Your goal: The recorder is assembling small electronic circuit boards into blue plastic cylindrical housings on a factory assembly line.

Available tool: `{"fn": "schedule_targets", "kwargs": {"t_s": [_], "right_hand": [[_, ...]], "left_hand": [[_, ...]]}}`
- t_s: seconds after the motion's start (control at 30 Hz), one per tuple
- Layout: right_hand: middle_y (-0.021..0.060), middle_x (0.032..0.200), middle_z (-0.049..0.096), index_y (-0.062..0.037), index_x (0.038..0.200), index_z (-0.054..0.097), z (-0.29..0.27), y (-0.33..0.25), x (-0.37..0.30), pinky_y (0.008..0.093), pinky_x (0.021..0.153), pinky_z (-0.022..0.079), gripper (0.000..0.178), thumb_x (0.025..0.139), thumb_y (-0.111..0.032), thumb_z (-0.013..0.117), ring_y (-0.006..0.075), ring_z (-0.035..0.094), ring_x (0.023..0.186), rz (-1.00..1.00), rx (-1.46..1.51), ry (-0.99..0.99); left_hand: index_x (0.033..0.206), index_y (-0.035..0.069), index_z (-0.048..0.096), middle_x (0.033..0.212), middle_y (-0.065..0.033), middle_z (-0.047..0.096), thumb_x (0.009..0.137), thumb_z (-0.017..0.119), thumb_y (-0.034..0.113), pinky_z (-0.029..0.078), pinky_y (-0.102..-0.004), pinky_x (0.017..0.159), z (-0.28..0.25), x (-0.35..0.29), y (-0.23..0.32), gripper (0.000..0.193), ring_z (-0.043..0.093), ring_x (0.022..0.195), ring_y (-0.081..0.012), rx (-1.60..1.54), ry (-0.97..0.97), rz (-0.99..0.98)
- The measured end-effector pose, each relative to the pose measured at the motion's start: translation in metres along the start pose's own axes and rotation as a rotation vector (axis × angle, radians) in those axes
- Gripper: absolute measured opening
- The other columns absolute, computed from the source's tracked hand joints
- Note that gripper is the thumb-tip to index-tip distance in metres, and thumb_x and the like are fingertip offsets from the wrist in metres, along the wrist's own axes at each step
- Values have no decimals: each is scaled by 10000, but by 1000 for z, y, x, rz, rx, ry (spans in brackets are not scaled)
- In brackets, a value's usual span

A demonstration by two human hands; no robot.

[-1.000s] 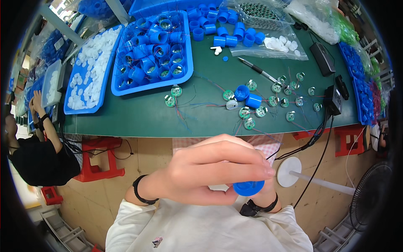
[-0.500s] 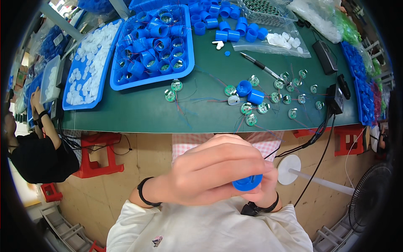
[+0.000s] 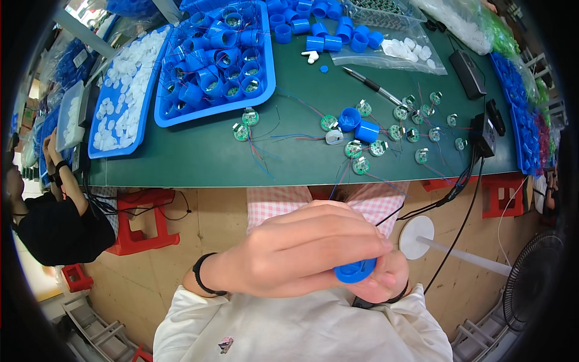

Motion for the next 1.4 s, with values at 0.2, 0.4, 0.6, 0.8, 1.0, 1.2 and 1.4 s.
{"fn": "schedule_targets", "kwargs": {"t_s": [0.2, 0.4, 0.6, 0.8, 1.0, 1.2, 1.4], "right_hand": [[19, 703, 570, 29, 1031, 516, 7, -1, 6, 229, 565, 450, 243, 854, -134, 546, 66, 543, 569, 38, -47, -110], [21, 602, 551, 20, 934, 546, 12, -3, 13, 213, 435, 401, 167, 874, -133, 517, 84, 494, 416, -11, 16, -245], [15, 732, 575, -41, 906, 553, -60, 23, 32, 199, 467, 409, 125, 883, -154, 504, 82, 547, 597, -100, -530, -48], [20, 786, 557, -47, 966, 503, -69, 30, 25, 203, 462, 422, 106, 896, -118, 468, 83, 539, 578, -1, -186, 123], [54, 777, 554, -9, 1003, 455, -57, 39, 27, 214, 422, 429, 138, 901, -102, 450, 82, 519, 471, 76, 276, -15], [69, 688, 560, 66, 1076, 428, 15, -3, 21, 217, 348, 390, 281, 846, -81, 495, 76, 471, 349, -49, 406, -334], [49, 643, 549, 54, 1109, 438, 22, -10, 11, 205, 339, 365, 289, 825, 2, 455, 55, 416, 318, 28, -20, -158]], "left_hand": [[933, -53, 619, 852, -156, 626, 656, 706, 6, 500, -374, 658, 0, 2, 4, 296, 626, 742, -279, -72, 40, -12], [1090, -74, 516, 1098, -200, 555, 750, 640, 16, 450, -423, 826, 7, 2, 3, 373, 573, 925, -327, -414, -34, -81], [1078, -67, 491, 952, -278, 601, 689, 705, -10, 478, -444, 757, 8, -1, 1, 448, 614, 885, -367, -325, -20, -9], [1103, -80, 510, 1064, -201, 562, 716, 666, 6, 460, -411, 811, 11, -9, -7, 426, 568, 927, -341, -213, -92, -50], [1151, -20, 503, 1025, -215, 594, 717, 677, -13, 476, -431, 758, 9, -11, -5, 468, 599, 892, -371, -135, -74, -65], [1114, -7, 493, 914, -210, 629, 693, 718, 13, 499, -418, 702, -7, -8, -2, 478, 635, 802, -345, 16, 25, -52], [1023, 1, 515, 856, -198, 642, 662, 757, 48, 510, -407, 678, -8, -8, 8, 436, 647, 755, -323, 47, 111, -29]]}}
Point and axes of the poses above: each hand's wrist, its own x-axis towards the middle knuckle, its own z-axis out of the palm, y = z × x, the point moved 9 cm from there along x, towards the middle knuckle
